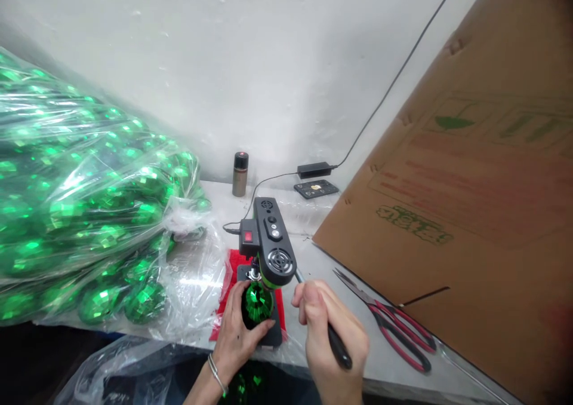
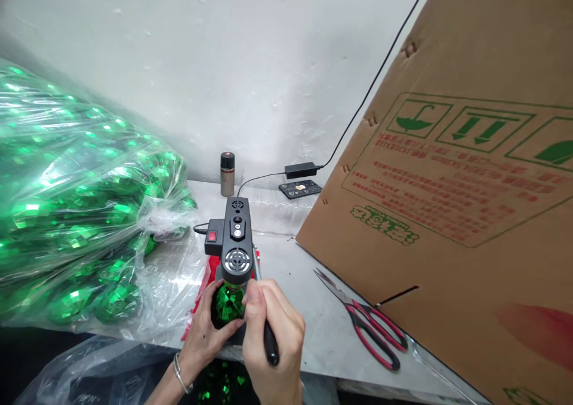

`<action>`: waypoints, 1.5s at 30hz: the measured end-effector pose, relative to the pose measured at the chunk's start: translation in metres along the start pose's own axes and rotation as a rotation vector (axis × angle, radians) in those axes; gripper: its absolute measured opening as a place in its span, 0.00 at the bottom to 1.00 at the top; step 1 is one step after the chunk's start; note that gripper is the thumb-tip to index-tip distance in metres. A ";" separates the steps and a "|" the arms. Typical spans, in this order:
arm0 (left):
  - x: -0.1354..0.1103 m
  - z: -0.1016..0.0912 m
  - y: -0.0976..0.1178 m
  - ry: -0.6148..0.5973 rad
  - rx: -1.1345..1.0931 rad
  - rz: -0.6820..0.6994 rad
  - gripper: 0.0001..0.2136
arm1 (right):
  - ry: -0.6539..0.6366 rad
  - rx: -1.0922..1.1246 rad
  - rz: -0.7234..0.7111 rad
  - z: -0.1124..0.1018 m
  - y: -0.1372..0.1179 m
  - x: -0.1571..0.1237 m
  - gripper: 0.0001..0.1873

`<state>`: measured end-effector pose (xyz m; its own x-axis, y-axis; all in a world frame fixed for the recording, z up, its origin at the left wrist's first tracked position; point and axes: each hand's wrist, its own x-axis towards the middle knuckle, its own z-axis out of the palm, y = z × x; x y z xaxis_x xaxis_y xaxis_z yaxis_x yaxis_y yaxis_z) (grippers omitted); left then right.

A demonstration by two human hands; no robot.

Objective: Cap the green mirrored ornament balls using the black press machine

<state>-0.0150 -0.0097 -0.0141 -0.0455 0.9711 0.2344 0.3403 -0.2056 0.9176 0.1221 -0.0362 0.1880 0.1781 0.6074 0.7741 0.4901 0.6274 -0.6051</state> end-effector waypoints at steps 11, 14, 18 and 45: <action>0.001 -0.007 0.007 -0.048 -0.027 0.020 0.35 | 0.001 -0.007 0.007 0.000 0.000 0.001 0.19; 0.001 -0.012 0.012 -0.070 -0.072 -0.041 0.36 | 0.008 -0.010 0.009 0.000 -0.001 0.001 0.19; -0.002 -0.021 0.014 -0.072 -0.138 -0.167 0.37 | 0.013 -0.008 0.011 0.001 -0.002 0.002 0.19; -0.001 -0.006 0.017 0.022 -0.075 -0.137 0.36 | 0.013 0.009 0.017 0.001 -0.003 0.000 0.18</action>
<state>-0.0145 -0.0143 0.0030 -0.1081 0.9879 0.1114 0.2588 -0.0802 0.9626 0.1194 -0.0375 0.1897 0.1977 0.6119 0.7658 0.4791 0.6213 -0.6201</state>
